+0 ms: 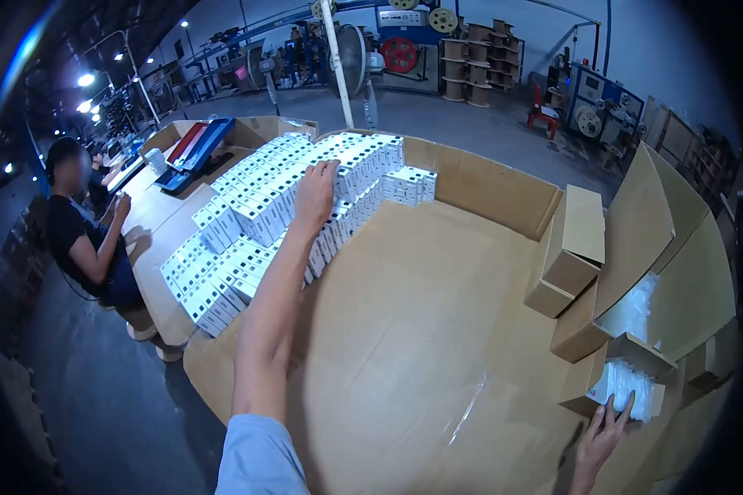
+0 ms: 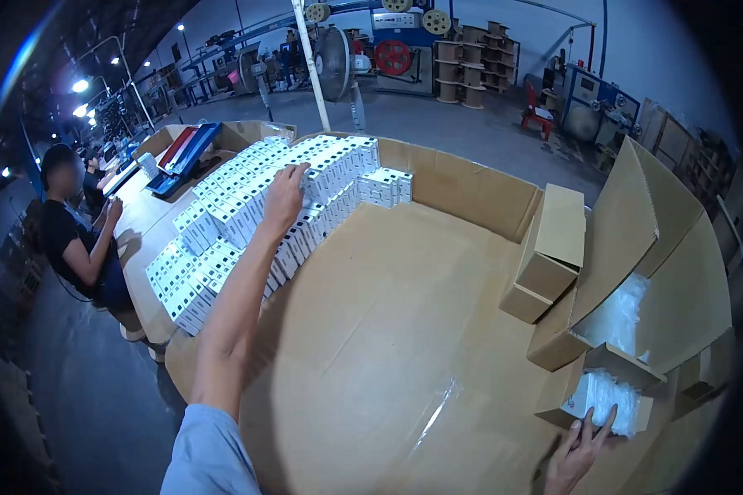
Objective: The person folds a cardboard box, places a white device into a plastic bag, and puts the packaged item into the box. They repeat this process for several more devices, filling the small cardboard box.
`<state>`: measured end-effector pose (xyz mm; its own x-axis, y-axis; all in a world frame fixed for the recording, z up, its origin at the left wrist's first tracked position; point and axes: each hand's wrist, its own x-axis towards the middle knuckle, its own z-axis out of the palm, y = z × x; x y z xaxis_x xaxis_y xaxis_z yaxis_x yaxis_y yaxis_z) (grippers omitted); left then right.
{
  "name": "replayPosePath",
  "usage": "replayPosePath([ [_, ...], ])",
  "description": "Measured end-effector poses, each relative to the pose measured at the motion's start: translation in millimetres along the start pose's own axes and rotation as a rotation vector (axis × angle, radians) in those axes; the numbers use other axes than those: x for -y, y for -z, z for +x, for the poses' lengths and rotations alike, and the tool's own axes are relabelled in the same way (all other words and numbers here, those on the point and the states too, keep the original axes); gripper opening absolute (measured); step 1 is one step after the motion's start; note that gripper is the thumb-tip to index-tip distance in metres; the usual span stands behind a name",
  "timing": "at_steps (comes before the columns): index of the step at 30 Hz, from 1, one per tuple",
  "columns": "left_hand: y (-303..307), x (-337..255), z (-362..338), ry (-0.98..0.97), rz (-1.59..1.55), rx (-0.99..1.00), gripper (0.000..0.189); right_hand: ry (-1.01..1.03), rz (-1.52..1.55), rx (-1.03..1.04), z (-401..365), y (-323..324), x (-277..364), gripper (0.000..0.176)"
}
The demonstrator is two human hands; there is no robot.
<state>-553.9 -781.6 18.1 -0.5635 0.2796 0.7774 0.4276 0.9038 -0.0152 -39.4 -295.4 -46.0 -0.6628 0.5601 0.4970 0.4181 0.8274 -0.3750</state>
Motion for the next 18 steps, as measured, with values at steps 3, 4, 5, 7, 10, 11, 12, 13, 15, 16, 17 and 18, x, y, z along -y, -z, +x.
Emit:
replayPosePath([
  [3,0.3,1.4,6.3,-0.027,-0.012,0.061,0.034,-0.05,0.023,0.047,1.4,1.6,1.9,0.041],
  [4,1.8,0.5,7.9,-0.007,-0.03,0.074,0.033,-0.07,0.026,0.059,1.6,2.8,4.7,0.041],
  [5,3.6,-1.4,10.8,0.012,-0.05,0.086,0.032,-0.062,0.029,0.067,1.6,3.9,6.2,0.042],
  [7,4.9,-3.4,16.6,-0.017,-0.033,0.088,0.031,-0.051,0.032,0.081,1.2,5.8,8.3,0.043],
  [10,9.1,-5.8,20.2,-0.147,0.042,0.17,0.031,-0.083,0.051,0.108,1.7,10.9,14.9,0.044],
  [11,8.3,-3.9,17.3,-0.218,0.081,0.143,0.034,-0.087,0.043,0.105,1.4,12.6,16.1,0.044],
  [12,15.1,-4.8,16.4,-0.219,0.101,0.174,0.032,-0.097,0.08,0.116,2.4,12.3,17.8,0.044],
  [13,20.5,-8.2,14.1,-0.229,0.108,0.21,0.03,-0.119,0.105,0.126,2.9,13.0,17.5,0.044],
  [15,23.7,-10.9,7.3,-0.116,0.006,0.247,0.024,-0.143,0.148,0.142,4.8,20.5,20.4,0.045],
  [16,58.3,-48.5,-1.2,-0.134,-0.134,0.143,0.028,-0.145,0.17,0.155,4.8,25.1,23.1,0.046],
  [17,52.5,-55.1,-19.3,-0.111,-0.302,0.044,0.036,-0.132,0.175,0.091,3.6,23.9,24.0,0.048],
  [18,62.7,-79.0,-35.8,-0.139,-0.318,-0.025,0.042,-0.111,0.182,0.029,0.7,25.2,27.0,0.051],
])
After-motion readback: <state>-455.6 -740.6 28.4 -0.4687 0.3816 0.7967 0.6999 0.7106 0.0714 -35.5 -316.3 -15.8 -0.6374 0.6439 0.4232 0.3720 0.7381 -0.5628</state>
